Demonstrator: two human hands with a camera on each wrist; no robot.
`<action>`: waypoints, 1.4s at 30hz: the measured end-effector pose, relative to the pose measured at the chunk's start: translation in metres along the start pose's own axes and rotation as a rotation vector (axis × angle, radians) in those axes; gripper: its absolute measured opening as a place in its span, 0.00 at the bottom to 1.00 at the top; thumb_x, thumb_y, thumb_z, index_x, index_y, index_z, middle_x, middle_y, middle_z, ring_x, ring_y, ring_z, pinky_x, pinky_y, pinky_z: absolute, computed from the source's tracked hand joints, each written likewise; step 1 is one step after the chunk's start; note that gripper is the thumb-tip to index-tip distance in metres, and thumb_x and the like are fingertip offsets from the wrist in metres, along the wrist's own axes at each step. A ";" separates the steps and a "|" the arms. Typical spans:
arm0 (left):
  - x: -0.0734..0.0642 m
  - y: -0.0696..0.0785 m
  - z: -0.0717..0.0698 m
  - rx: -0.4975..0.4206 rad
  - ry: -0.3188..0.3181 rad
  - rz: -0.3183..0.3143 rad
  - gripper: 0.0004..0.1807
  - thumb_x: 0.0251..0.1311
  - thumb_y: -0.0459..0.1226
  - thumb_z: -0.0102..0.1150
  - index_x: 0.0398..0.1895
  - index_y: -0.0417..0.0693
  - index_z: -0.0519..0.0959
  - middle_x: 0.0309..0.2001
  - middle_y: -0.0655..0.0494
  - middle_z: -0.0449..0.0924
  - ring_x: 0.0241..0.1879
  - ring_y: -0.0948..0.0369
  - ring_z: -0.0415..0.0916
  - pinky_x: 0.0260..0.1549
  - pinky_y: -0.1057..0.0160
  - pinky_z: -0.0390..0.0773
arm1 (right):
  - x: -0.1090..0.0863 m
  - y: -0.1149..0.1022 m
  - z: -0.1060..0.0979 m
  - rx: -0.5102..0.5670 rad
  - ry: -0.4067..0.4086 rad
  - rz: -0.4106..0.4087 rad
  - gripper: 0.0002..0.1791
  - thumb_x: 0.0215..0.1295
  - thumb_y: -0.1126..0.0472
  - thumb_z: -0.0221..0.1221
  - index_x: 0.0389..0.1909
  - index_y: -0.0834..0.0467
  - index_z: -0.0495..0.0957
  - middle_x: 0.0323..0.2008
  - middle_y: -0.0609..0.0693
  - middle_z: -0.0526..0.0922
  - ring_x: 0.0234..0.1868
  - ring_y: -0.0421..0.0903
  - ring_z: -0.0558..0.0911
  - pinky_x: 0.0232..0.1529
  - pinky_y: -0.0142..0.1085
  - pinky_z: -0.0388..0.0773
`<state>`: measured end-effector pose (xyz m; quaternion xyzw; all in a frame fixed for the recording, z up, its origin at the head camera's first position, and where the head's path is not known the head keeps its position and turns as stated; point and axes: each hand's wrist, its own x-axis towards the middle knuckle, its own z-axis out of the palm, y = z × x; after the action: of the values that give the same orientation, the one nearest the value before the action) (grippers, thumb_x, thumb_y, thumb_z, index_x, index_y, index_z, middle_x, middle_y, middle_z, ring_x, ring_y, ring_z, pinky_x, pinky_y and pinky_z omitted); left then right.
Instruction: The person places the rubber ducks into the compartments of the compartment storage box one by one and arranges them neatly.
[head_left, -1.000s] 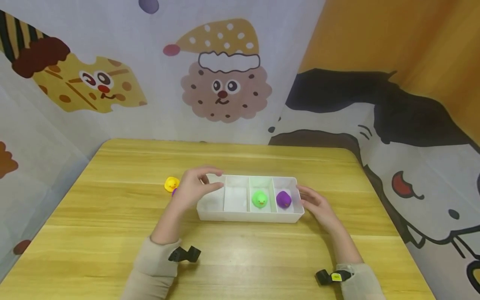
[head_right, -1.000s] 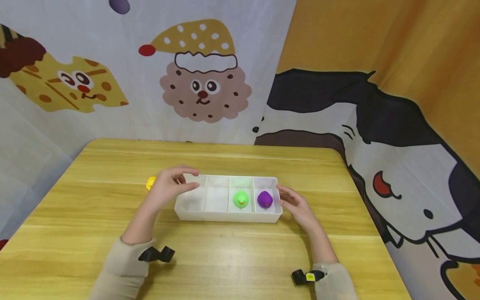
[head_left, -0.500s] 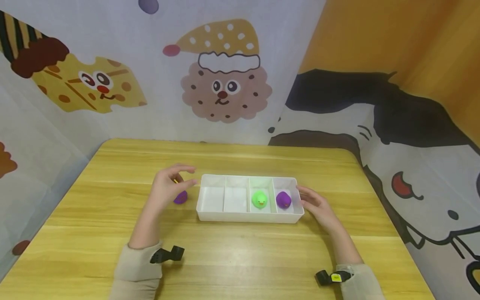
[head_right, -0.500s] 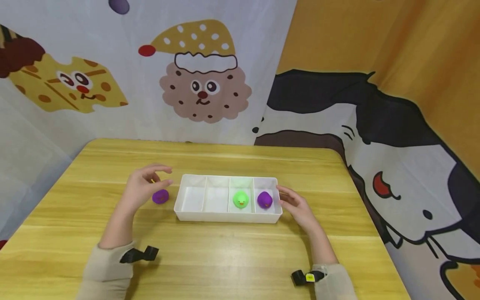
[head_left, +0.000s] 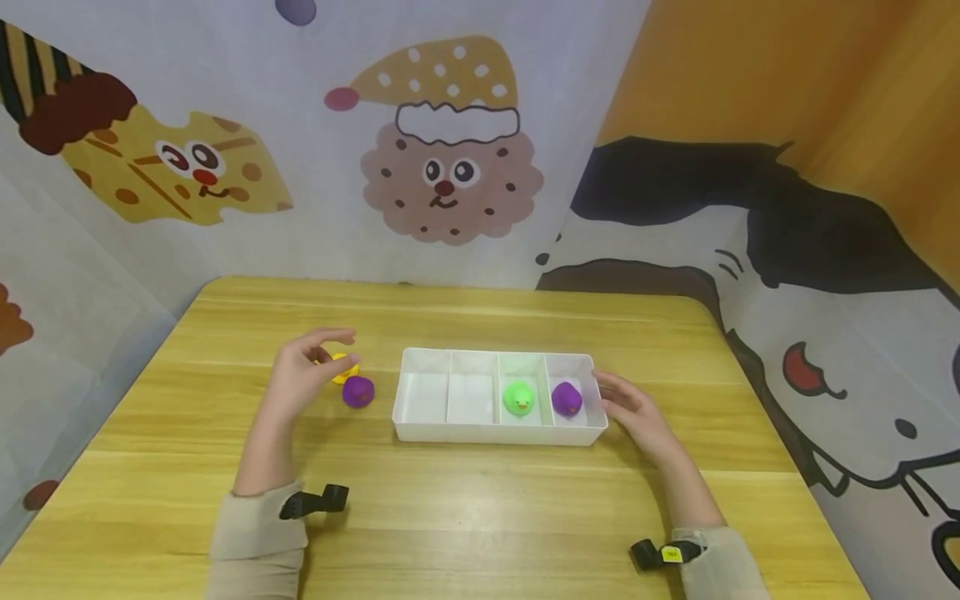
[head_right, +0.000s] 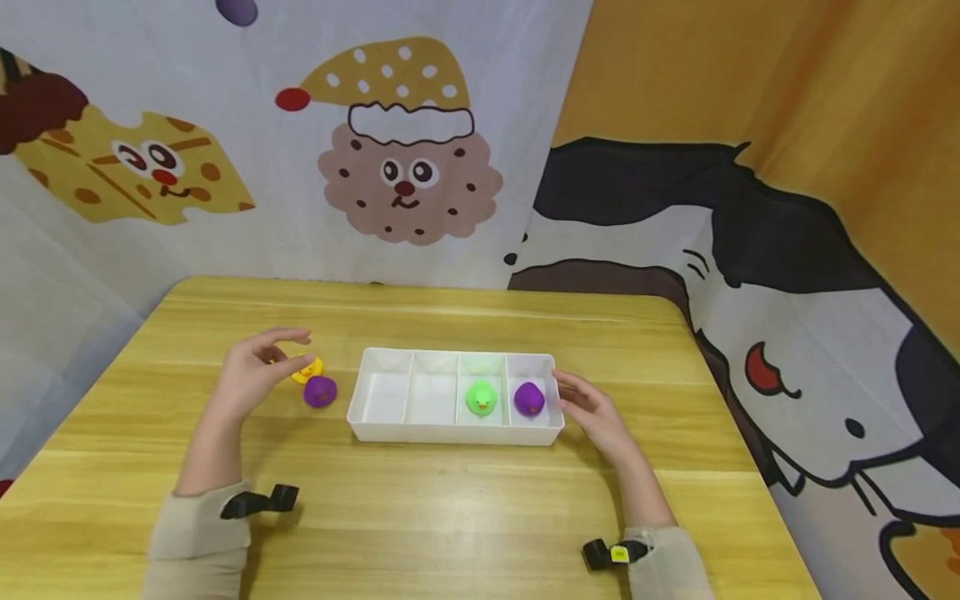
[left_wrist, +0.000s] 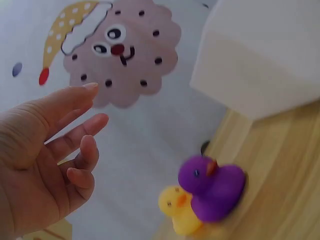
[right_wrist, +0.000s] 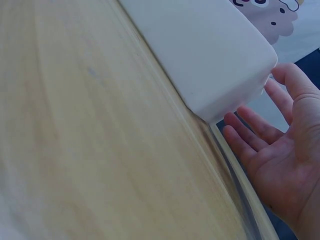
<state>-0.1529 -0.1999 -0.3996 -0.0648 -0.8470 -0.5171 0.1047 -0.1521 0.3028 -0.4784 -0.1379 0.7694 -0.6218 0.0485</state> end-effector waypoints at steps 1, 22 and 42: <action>0.000 -0.003 -0.001 -0.001 -0.002 -0.009 0.19 0.56 0.40 0.69 0.50 0.45 0.81 0.44 0.50 0.80 0.28 0.59 0.70 0.16 0.68 0.67 | 0.000 0.000 0.000 -0.004 0.001 -0.001 0.26 0.69 0.65 0.56 0.66 0.64 0.65 0.63 0.58 0.70 0.57 0.40 0.74 0.56 0.29 0.69; -0.003 -0.045 -0.012 -0.022 -0.090 -0.174 0.24 0.59 0.40 0.65 0.57 0.40 0.76 0.54 0.43 0.76 0.25 0.53 0.69 0.17 0.67 0.68 | 0.001 -0.004 0.001 0.002 -0.003 0.015 0.27 0.68 0.64 0.57 0.66 0.63 0.65 0.65 0.61 0.67 0.58 0.40 0.74 0.55 0.30 0.69; -0.003 -0.077 -0.003 -0.007 -0.126 -0.240 0.23 0.62 0.38 0.62 0.60 0.43 0.75 0.55 0.43 0.72 0.36 0.57 0.68 0.28 0.65 0.72 | 0.000 -0.004 0.002 0.019 0.005 0.014 0.27 0.68 0.65 0.57 0.66 0.64 0.65 0.65 0.64 0.66 0.57 0.40 0.74 0.55 0.30 0.70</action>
<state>-0.1667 -0.2379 -0.4655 0.0043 -0.8518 -0.5238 -0.0115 -0.1511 0.3005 -0.4752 -0.1305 0.7645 -0.6291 0.0521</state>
